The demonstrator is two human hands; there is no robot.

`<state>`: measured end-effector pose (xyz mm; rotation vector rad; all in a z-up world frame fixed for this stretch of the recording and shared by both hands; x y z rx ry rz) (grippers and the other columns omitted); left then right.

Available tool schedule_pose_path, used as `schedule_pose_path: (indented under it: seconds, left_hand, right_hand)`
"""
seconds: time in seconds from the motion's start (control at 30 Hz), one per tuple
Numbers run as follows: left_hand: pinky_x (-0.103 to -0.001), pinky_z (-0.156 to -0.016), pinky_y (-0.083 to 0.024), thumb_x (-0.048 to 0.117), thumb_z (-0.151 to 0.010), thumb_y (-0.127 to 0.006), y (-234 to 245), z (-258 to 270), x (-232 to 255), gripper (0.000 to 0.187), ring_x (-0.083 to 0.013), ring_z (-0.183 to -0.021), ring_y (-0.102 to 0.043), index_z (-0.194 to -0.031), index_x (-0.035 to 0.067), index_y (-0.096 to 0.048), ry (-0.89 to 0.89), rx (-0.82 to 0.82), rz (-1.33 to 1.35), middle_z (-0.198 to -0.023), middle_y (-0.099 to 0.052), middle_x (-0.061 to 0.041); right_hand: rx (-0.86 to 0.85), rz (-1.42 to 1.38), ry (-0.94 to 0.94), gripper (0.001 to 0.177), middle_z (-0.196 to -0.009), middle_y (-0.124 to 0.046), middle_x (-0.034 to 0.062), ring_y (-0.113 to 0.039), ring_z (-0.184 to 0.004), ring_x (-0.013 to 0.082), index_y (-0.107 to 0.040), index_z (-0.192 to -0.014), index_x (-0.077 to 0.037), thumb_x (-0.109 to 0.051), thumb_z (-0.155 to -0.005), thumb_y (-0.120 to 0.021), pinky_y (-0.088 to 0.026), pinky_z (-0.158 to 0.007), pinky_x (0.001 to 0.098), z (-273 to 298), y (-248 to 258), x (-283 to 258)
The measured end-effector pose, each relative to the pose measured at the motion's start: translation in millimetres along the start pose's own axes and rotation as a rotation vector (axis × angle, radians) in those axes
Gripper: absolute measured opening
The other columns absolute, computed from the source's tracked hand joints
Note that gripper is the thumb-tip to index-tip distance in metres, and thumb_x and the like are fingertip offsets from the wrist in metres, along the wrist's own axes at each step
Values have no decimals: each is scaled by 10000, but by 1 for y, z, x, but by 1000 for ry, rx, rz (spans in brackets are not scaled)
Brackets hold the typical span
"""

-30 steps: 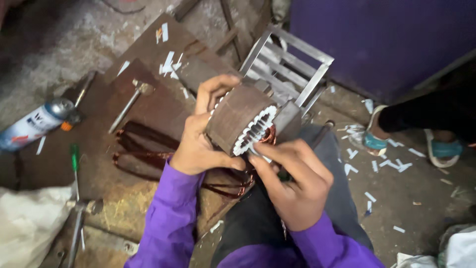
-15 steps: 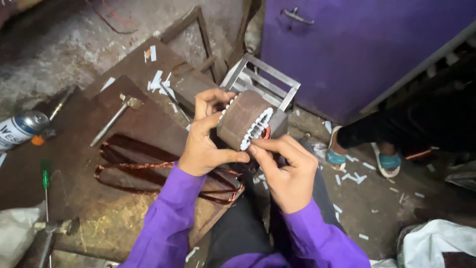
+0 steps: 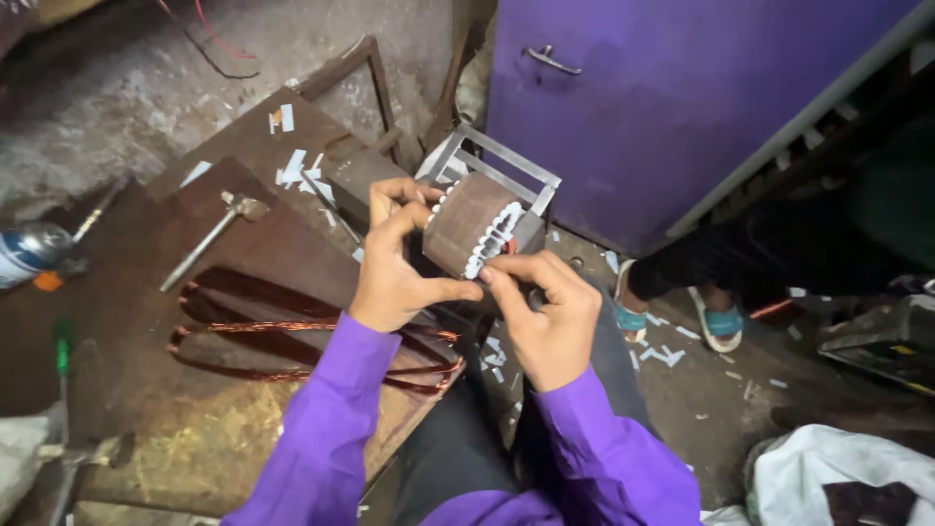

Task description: The person winds copper wire into the slots of a cylindrical motor armature held in a metal jig. They insert small white insulating pieces between the wire and the armature slots while continuing to wind the coil.

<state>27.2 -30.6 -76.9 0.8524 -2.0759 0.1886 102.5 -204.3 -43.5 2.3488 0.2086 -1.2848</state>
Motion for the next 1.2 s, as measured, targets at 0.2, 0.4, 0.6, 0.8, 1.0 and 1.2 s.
schedule_pose_path:
  seconds: [0.2,0.4,0.6,0.8,1.0,1.2]
  left_hand:
    - [-433,-1165,-430,321,-512,-1043,4,1,-4,706,-250,-1278,-512,-977,58,-581,14,48,5,-1257,-421,-68]
    - [-394,-1152,-444,318,-545,-1033,2,5,0,721,-235,-1297,-513,-1013,70,-543,-7,138,33,-1264,-435,-71]
    - [-357,-1096,-448,240,-604,-1007,-1,24,0,640,-221,-1240,-531,-1013,43,-556,89,233,13,-1263,-520,-97]
    - [-275,-952,-454,158,-953,-563,18,-4,1,248,-143,-1039,-593,-1074,2,-714,224,129,110,-1088,-665,-94]
    - [-219,-508,-510,69,-894,-728,24,-47,9,161,-52,-565,-649,-1016,-26,-772,552,-233,-352,-733,-746,-31]
    - [-239,-484,-525,-34,-853,-685,7,-53,1,169,-74,-547,-656,-995,-52,-774,667,-386,-205,-746,-744,-49]
  right_hand:
    - [-50,13,12,88,-782,-706,79,-665,-677,147,-764,-917,-20,-68,-851,-797,-507,-638,278,-5,1,-12]
    - [-79,9,60,191,-827,-706,88,-655,-671,170,-759,-1033,-34,-52,-846,-795,-507,-633,285,-4,3,-12]
    - [-79,63,338,280,-860,-654,113,-631,-740,272,-733,-1165,-9,-8,-887,-769,-517,-720,343,14,1,-17]
    - [-346,83,463,391,-874,-682,135,-682,-753,278,-683,-1168,-22,-228,-868,-823,-530,-688,346,-15,12,-7]
    - [-596,174,836,323,-866,-718,57,-696,-778,270,-678,-1009,-103,-358,-875,-824,-511,-663,381,-45,5,-6]
    - [-508,20,1112,229,-708,-604,13,-593,-644,197,-752,-987,-121,-311,-900,-848,-404,-589,356,-58,10,12]
Point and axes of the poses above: each hand's wrist, its own z-axis away from the middle knuckle, its own y-axis out of the back of the hand, x = y × z, the point moved 8 cm from there along -z, towards the middle knuckle
